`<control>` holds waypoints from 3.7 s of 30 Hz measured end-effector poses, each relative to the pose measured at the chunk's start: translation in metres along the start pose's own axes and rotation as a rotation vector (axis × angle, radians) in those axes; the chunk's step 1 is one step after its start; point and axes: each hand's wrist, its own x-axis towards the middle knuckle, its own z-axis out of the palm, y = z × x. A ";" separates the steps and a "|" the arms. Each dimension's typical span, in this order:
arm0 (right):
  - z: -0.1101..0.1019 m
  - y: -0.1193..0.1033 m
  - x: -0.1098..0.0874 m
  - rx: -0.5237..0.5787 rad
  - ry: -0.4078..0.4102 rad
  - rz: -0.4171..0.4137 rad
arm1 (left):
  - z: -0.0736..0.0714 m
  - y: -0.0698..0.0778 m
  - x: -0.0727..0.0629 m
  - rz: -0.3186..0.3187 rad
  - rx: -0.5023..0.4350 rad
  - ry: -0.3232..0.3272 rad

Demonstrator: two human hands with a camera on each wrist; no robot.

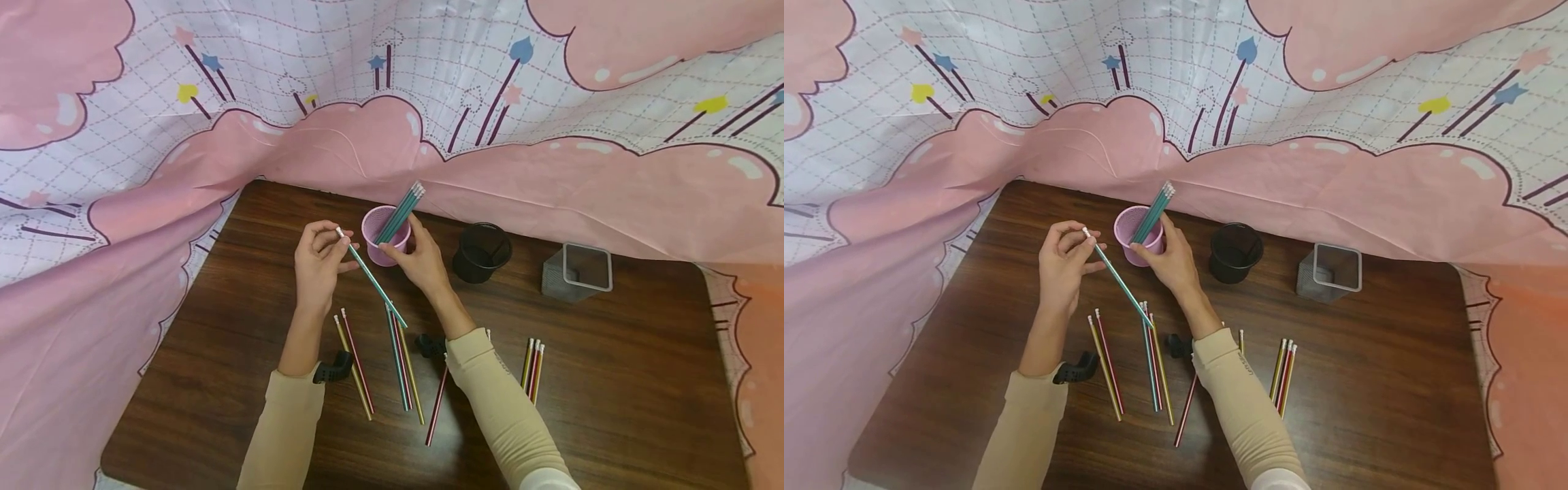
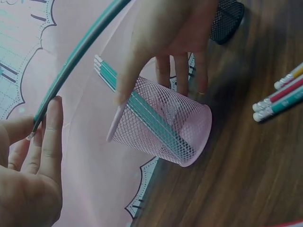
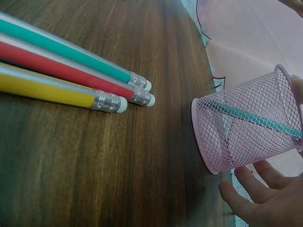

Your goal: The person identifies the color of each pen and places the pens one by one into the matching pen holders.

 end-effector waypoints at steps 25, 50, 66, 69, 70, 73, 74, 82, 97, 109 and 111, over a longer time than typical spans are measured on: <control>-0.001 0.002 0.000 -0.006 -0.004 -0.015 | 0.015 0.013 0.041 0.083 -0.143 0.042; 0.001 0.002 0.003 -0.003 0.010 -0.037 | 0.004 0.041 0.082 0.165 -0.176 0.177; 0.001 0.004 0.001 -0.002 0.019 -0.042 | 0.005 0.040 0.101 0.256 -0.151 0.280; 0.001 0.004 0.002 -0.008 0.021 -0.041 | 0.005 0.041 0.105 0.263 -0.130 0.277; 0.001 0.004 0.002 -0.010 0.022 -0.040 | 0.005 0.042 0.106 0.261 -0.127 0.275; 0.001 0.005 0.002 -0.010 0.022 -0.037 | 0.006 0.043 0.109 0.258 -0.123 0.274; 0.000 0.005 0.001 -0.010 0.021 -0.038 | 0.007 0.043 0.109 0.255 -0.125 0.276; -0.001 0.004 0.001 0.001 0.018 -0.034 | 0.011 0.047 0.104 0.232 -0.058 0.263; -0.001 0.003 0.002 -0.009 0.023 -0.029 | 0.019 0.050 0.099 0.179 0.054 0.249; 0.001 0.003 0.001 -0.018 0.023 -0.010 | 0.013 0.030 0.107 0.184 0.022 0.212; 0.001 0.003 0.001 -0.017 0.026 -0.012 | 0.011 0.029 0.108 0.188 0.020 0.211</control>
